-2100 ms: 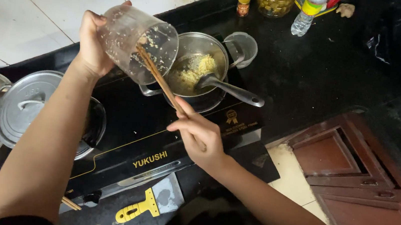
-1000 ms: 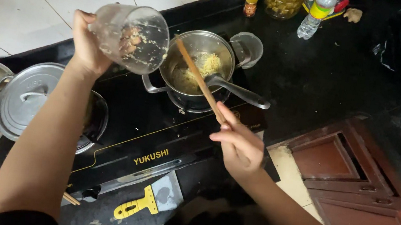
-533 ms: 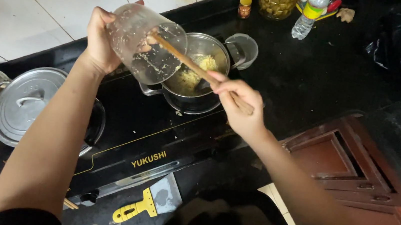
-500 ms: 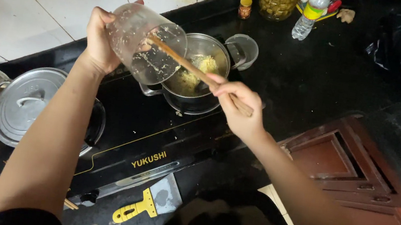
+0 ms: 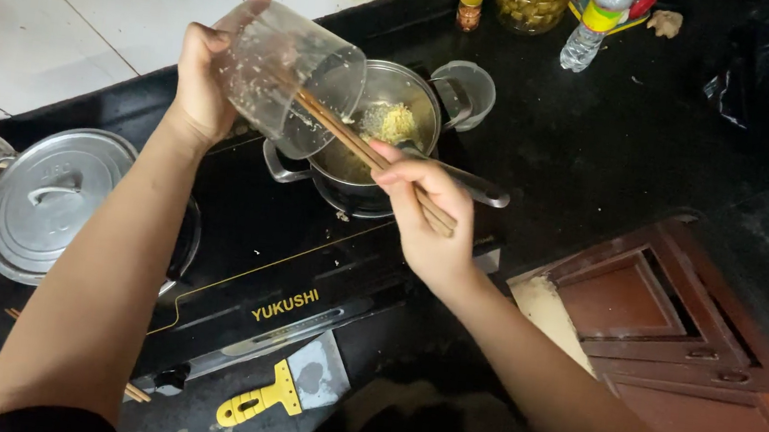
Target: Pouring oil into a pot on a gas stove and sautéing minced garlic using a ladle and chopsticks.
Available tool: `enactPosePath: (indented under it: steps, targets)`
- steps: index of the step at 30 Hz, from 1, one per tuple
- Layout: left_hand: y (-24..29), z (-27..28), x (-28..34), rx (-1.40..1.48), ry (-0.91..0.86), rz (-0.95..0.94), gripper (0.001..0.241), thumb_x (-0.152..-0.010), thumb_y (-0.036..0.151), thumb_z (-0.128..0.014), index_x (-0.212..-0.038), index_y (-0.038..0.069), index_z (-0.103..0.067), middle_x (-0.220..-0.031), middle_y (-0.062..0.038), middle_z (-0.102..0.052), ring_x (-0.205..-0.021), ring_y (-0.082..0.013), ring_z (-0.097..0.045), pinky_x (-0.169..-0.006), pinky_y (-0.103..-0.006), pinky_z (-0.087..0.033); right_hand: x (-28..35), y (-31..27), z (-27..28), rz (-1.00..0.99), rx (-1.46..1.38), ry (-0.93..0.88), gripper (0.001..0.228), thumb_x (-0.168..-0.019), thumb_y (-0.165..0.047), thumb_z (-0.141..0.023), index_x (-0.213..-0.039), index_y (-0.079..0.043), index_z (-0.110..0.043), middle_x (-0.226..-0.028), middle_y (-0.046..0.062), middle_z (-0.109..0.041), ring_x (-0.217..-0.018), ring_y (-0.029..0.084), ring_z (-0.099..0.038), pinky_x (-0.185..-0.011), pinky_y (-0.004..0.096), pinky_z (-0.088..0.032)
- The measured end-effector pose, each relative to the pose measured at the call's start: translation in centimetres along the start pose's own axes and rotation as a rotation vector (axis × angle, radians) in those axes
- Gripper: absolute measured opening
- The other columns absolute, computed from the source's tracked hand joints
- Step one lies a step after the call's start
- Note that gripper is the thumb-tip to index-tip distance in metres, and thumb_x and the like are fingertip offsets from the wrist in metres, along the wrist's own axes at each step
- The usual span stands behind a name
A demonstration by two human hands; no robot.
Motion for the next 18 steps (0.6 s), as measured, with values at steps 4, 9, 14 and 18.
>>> enactPosePath:
  steps: [4, 9, 14, 18]
  targets:
    - [0.3, 0.2, 0.3, -0.015, -0.031, -0.015, 0.091, -0.082, 0.046, -0.042, -0.162, 0.005, -0.032, -0.143, -0.024, -0.057, -0.13, -0.0361, -0.056, -0.113, -0.0539, -0.048, 0.1, 0.6, -0.8, -0.048, -0.041, 0.014, 0.01, -0.108, 0.003, -0.054, -0.109, 0.001, -0.064, -0.137, 0.021, -0.066, -0.126, 0.02, -0.064, -0.109, 0.03, -0.052]
    - [0.3, 1.1, 0.5, -0.015, -0.009, -0.019, 0.091, -0.084, 0.047, -0.041, -0.163, 0.003, -0.031, -0.143, -0.022, -0.059, -0.129, -0.0337, -0.058, -0.113, -0.0498, -0.048, -0.8, 0.5, -1.6, -0.048, -0.005, 0.018, 0.008, -0.109, 0.003, -0.059, -0.111, 0.002, -0.066, -0.125, 0.017, -0.072, -0.126, 0.019, -0.067, -0.107, 0.03, -0.054]
    - [-0.1, 1.3, 0.7, -0.02, 0.015, -0.031, 0.091, -0.085, 0.047, -0.042, -0.164, 0.002, -0.032, -0.142, -0.024, -0.059, -0.127, -0.0345, -0.058, -0.113, -0.0494, -0.047, -2.5, 0.3, -2.7, -0.138, -0.054, 0.035, 0.015, -0.105, 0.004, -0.059, -0.117, 0.002, -0.068, -0.127, 0.013, -0.072, -0.105, 0.014, -0.067, -0.093, 0.026, -0.055]
    - [0.4, 1.2, 0.9, -0.066, 0.03, -0.036, 0.089, -0.085, 0.047, -0.041, -0.163, 0.004, -0.034, -0.145, -0.022, -0.058, -0.13, -0.0342, -0.057, -0.115, -0.0482, -0.046, -3.1, 1.6, -2.4, 0.016, -0.003, 0.027, 0.015, -0.107, 0.004, -0.06, -0.117, 0.005, -0.071, -0.127, 0.014, -0.073, -0.117, 0.016, -0.069, -0.102, 0.027, -0.056]
Point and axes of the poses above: each hand's wrist, its own x-axis away from the middle knuckle, its own z-axis out of the back of the hand, y = z × x, the point moved 4 cm from there along -x, towards the middle knuckle
